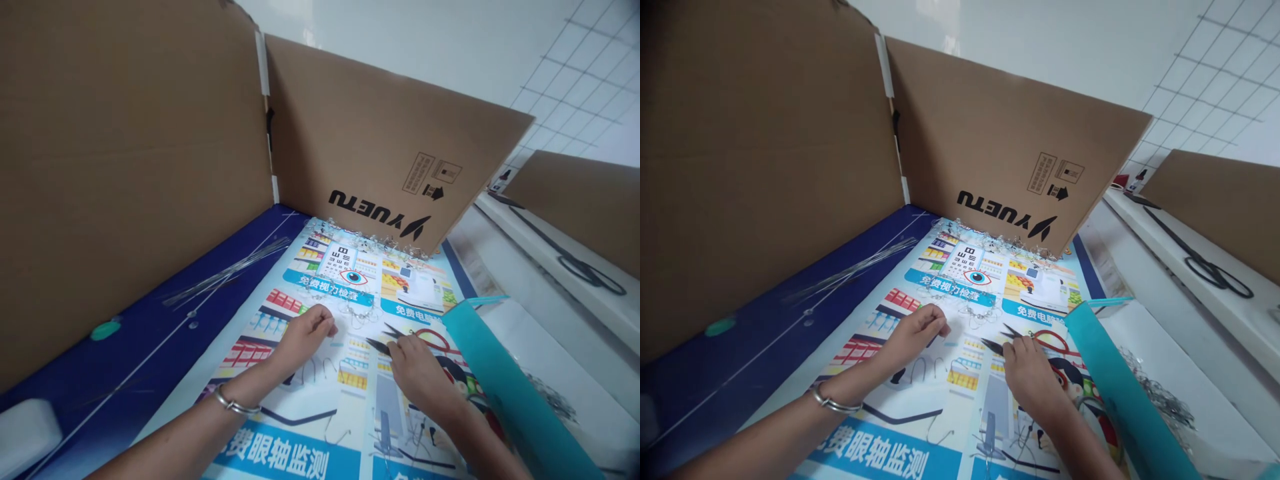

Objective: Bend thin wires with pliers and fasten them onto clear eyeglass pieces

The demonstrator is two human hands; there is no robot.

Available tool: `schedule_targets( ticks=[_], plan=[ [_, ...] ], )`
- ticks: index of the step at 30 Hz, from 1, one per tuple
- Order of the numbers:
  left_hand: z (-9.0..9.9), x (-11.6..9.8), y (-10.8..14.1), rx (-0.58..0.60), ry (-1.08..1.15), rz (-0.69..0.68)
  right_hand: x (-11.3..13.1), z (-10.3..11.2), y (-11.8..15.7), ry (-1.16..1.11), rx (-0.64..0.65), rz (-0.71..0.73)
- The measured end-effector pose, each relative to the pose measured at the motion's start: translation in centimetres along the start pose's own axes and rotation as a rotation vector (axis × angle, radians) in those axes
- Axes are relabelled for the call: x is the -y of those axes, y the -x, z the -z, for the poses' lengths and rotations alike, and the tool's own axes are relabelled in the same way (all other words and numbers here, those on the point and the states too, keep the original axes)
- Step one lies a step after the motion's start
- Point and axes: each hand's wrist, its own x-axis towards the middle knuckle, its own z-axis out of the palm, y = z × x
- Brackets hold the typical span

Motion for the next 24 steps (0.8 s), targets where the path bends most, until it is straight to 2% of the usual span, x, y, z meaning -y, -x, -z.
schedule_targets(
  ticks=[4,7,10,13,15,18,20,21,23,24],
  plan=[
    [-0.2,0.4,-0.3,0.036,0.135,0.049,0.5,0.3,-0.5,-0.004,-0.049,-0.012],
    [-0.2,0.6,-0.4,0.069,0.225,0.097,0.1,-0.1,-0.6,-0.126,-0.135,-0.051],
    [-0.1,0.8,-0.6,0.094,0.288,0.149,-1.0,-0.8,-1.0,-0.359,-0.176,-0.187],
    [-0.1,1.1,-0.7,0.102,0.339,0.197,-2.2,-1.0,-2.0,-0.477,-0.178,-0.323],
    [-0.1,1.3,-0.8,0.102,0.354,0.208,-2.4,-0.4,-2.7,-0.687,-0.197,-0.443],
    [-0.2,1.5,-0.9,0.103,0.346,0.211,-1.4,1.0,-3.6,-1.267,-0.248,-0.608],
    [-0.2,1.5,-0.9,0.099,0.333,0.204,0.1,1.9,-3.9,-1.483,-0.171,-0.594],
    [-0.2,1.5,-0.9,0.095,0.328,0.2,1.0,2.2,-4.0,-1.468,-0.101,-0.547],
    [-0.1,1.5,-0.9,0.084,0.327,0.192,2.8,2.7,-3.9,-1.228,-0.011,-0.373],
    [-0.1,1.4,-0.9,0.08,0.332,0.191,3.6,2.8,-3.8,-1.061,-0.039,-0.269]
  ],
)
